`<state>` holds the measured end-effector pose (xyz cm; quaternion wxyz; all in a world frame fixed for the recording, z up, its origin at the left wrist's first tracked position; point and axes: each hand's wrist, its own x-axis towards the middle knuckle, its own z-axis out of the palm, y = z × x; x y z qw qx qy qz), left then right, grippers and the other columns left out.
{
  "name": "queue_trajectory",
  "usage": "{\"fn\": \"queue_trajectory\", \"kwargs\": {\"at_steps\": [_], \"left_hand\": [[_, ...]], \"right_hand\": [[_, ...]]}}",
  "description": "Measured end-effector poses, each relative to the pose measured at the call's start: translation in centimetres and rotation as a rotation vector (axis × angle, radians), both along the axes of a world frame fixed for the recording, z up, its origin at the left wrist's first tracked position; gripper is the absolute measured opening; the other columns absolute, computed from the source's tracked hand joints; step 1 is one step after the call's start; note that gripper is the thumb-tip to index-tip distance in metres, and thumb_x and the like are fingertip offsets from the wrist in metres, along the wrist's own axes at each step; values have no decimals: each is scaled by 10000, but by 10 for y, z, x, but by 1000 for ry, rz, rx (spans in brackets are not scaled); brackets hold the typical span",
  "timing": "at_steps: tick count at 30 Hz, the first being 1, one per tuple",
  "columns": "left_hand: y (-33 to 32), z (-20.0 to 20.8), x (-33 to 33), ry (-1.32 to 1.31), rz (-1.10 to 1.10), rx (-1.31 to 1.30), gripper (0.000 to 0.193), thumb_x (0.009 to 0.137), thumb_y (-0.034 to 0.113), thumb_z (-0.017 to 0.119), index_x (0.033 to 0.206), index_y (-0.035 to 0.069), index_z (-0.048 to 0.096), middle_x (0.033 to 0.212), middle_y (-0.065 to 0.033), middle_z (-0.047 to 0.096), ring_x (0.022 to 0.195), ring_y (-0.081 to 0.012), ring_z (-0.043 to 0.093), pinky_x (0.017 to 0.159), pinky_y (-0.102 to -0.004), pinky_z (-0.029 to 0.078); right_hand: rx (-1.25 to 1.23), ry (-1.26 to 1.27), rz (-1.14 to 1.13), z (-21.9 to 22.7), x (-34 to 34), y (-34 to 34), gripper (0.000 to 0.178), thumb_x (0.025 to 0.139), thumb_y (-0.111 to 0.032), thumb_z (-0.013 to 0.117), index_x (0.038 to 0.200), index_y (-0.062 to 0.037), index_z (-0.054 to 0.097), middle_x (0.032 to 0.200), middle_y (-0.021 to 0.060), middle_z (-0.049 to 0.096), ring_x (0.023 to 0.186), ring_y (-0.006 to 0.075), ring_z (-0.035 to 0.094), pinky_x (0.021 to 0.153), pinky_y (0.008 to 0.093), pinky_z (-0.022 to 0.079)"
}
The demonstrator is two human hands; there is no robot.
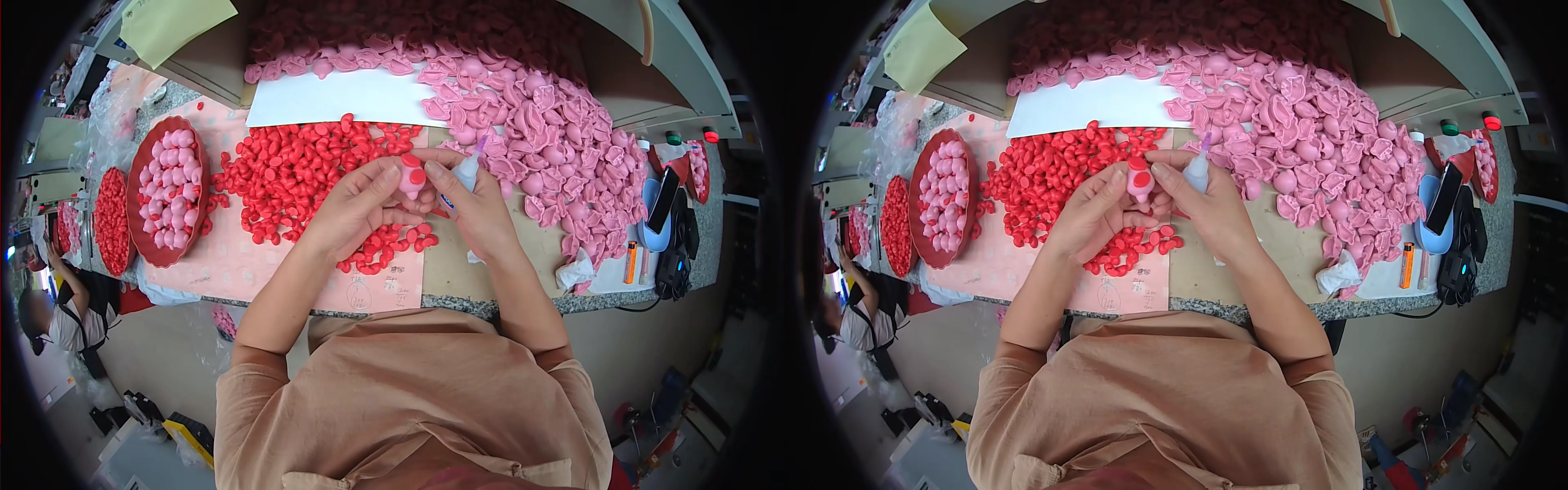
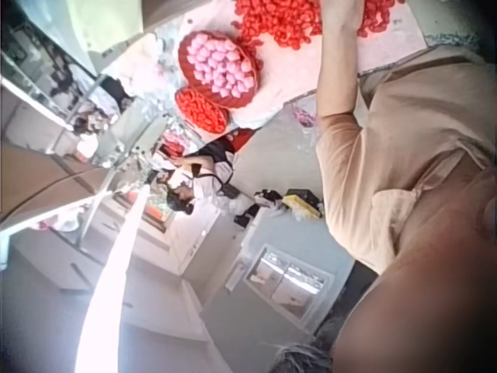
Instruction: Apply glue to small red plastic pieces and attach them to larger pink toy components at a factory workbench.
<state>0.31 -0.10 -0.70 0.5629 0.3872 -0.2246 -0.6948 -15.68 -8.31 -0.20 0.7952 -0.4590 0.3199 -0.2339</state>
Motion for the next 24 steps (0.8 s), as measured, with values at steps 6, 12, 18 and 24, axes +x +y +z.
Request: {"fn": "queue_trajectory", "kwargs": {"at_steps": [6,12,18,24], "left_hand": [[-4,-2,4,312,-31,-8,404,945,380,402,1119,35,516,879,-93,614,884,-204,614,784,-324,519],[0,3,11,356,-9,10,427,943,391,400,1124,20,511,910,-95,613,885,-201,612,774,-322,516],[0,10,31,210,256,-106,223,887,210,564,1054,69,520,952,-61,587,821,-134,588,735,-329,522],[53,30,123,-1477,1077,-43,278,797,147,645,1035,36,554,960,-55,556,875,-149,519,767,-276,425]], "right_hand": [[-6,16,-25,6,0,2,303,896,-205,557,1134,-18,546,915,28,599,775,76,556,665,219,476],[-30,20,10,7,9,3,296,902,-181,542,1136,0,541,916,33,602,772,85,570,674,223,485],[-87,-12,-117,3,0,6,298,924,-177,489,1149,16,514,868,50,570,731,118,547,651,246,476],[-136,-9,-180,7,-2,5,377,937,-268,461,1186,13,491,795,33,542,701,99,536,627,239,457]]}}
